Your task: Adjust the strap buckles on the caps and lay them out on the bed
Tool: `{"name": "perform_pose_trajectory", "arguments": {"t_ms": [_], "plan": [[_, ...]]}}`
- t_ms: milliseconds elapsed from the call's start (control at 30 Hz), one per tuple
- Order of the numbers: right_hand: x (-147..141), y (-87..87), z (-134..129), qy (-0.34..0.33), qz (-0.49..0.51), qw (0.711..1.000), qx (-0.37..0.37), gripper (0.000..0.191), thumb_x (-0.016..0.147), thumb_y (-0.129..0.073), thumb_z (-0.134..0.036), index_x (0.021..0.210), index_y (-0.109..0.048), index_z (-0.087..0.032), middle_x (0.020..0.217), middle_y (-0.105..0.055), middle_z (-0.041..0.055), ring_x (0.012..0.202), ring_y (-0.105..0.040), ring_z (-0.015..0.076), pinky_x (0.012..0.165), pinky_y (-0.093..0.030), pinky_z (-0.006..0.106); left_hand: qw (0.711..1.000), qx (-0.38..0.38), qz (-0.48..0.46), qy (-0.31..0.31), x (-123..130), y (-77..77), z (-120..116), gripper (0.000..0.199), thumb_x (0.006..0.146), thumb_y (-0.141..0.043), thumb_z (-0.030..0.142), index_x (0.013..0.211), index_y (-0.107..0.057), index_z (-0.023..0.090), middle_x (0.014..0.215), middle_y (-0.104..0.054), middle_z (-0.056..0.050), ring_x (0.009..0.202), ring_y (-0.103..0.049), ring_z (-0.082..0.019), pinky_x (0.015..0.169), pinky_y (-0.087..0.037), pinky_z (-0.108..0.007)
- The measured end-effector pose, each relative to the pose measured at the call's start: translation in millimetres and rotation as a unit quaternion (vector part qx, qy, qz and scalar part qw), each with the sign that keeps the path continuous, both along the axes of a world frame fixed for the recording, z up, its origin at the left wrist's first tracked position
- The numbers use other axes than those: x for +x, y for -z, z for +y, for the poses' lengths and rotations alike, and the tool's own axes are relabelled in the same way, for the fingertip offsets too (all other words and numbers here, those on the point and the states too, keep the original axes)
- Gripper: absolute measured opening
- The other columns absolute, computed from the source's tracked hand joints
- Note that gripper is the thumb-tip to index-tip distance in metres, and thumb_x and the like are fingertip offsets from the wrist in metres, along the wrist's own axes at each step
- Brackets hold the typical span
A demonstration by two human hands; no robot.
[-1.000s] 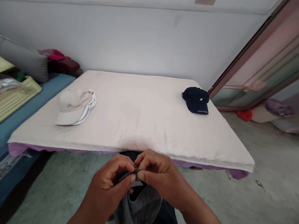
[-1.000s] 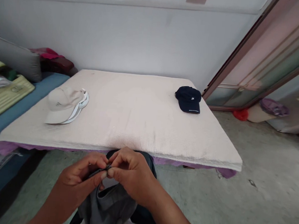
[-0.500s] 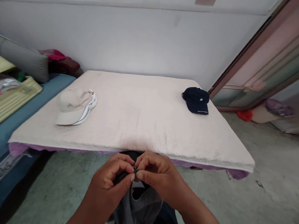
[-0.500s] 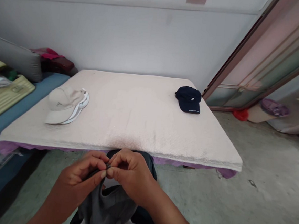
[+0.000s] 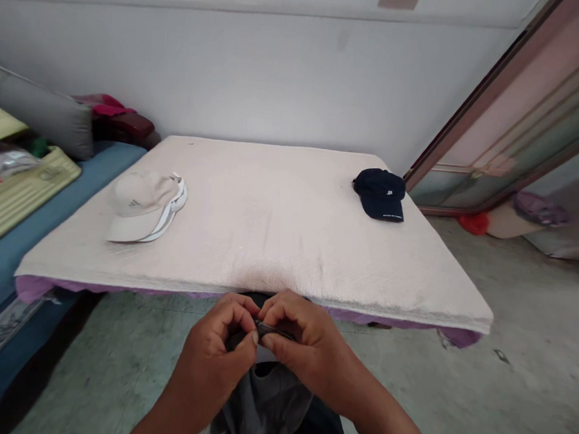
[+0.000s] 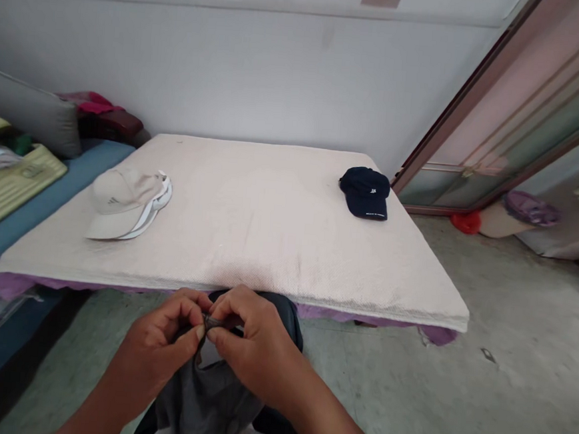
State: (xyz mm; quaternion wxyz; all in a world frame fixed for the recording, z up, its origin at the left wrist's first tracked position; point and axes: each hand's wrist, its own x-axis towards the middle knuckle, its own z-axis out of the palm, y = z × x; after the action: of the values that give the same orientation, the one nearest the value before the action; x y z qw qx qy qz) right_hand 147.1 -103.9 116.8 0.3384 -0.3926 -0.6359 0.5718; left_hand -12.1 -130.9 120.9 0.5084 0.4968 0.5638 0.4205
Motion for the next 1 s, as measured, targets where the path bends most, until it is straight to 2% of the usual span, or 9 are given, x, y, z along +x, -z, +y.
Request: {"name": "perform_pose_trajectory", "arguments": {"t_ms": [200, 400, 700, 867, 1000], "plan": [[3.5, -15.3, -3.5, -0.026, -0.082, 0.995, 0.055, 0.023, 0.075, -0.057, -0.004, 0.090, -0.054, -0.021, 0.089, -0.055, -0.0026, 0.081, -0.052, 0.0112, 0.072, -0.039, 0.024, 0.998, -0.032, -0.036, 0.045, -3.2, -1.4, 1.0, 0.015, 0.072, -0.052, 0.008, 0.063, -0.047, 0.019, 0.093, -0.055, -0.002, 0.083, -0.053, -0.015, 0.069, -0.040, -0.025], [2.1, -17.1, -3.2, -0.070, -0.133, 0.976, 0.154, 0.025, 0.075, -0.055, 0.000, 0.090, -0.052, -0.019, 0.094, -0.052, 0.0005, 0.091, -0.049, 0.0134, 0.077, -0.038, 0.025, 0.995, -0.047, -0.057, 0.066, -6.8, 1.7, 3.3, 0.016, 0.069, -0.052, 0.006, 0.063, -0.045, 0.019, 0.090, -0.054, -0.002, 0.079, -0.049, -0.015, 0.065, -0.039, -0.024], [3.7, -16.7, 7.8, -0.109, -0.157, 0.960, 0.205, 0.023, 0.068, -0.057, -0.003, 0.082, -0.047, -0.019, 0.085, -0.049, -0.0009, 0.081, -0.047, 0.0131, 0.069, -0.036, 0.025, 0.993, -0.050, -0.057, 0.086, -11.2, 4.5, 4.3, 0.017, 0.067, -0.050, 0.004, 0.062, -0.045, 0.019, 0.088, -0.053, -0.001, 0.076, -0.047, -0.014, 0.064, -0.039, -0.025], [3.2, -16.9, 8.8, -0.104, -0.131, 0.964, 0.205, 0.028, 0.071, -0.056, -0.002, 0.092, -0.051, -0.020, 0.090, -0.052, -0.0001, 0.086, -0.049, 0.0136, 0.074, -0.038, 0.026, 0.991, -0.057, -0.082, 0.085, -10.2, -1.2, 7.2, 0.017, 0.068, -0.052, 0.006, 0.061, -0.043, 0.019, 0.084, -0.052, -0.001, 0.072, -0.045, -0.013, 0.060, -0.036, -0.023], [3.9, -17.5, 8.4, -0.108, -0.117, 0.965, 0.208, 0.029, 0.071, -0.057, 0.000, 0.092, -0.053, -0.020, 0.090, -0.052, 0.0001, 0.087, -0.050, 0.0141, 0.076, -0.039, 0.026, 0.990, -0.058, -0.090, 0.091, -9.7, -3.0, 7.5, 0.016, 0.068, -0.052, 0.007, 0.061, -0.044, 0.019, 0.084, -0.052, 0.000, 0.072, -0.046, -0.012, 0.059, -0.035, -0.022]]}}
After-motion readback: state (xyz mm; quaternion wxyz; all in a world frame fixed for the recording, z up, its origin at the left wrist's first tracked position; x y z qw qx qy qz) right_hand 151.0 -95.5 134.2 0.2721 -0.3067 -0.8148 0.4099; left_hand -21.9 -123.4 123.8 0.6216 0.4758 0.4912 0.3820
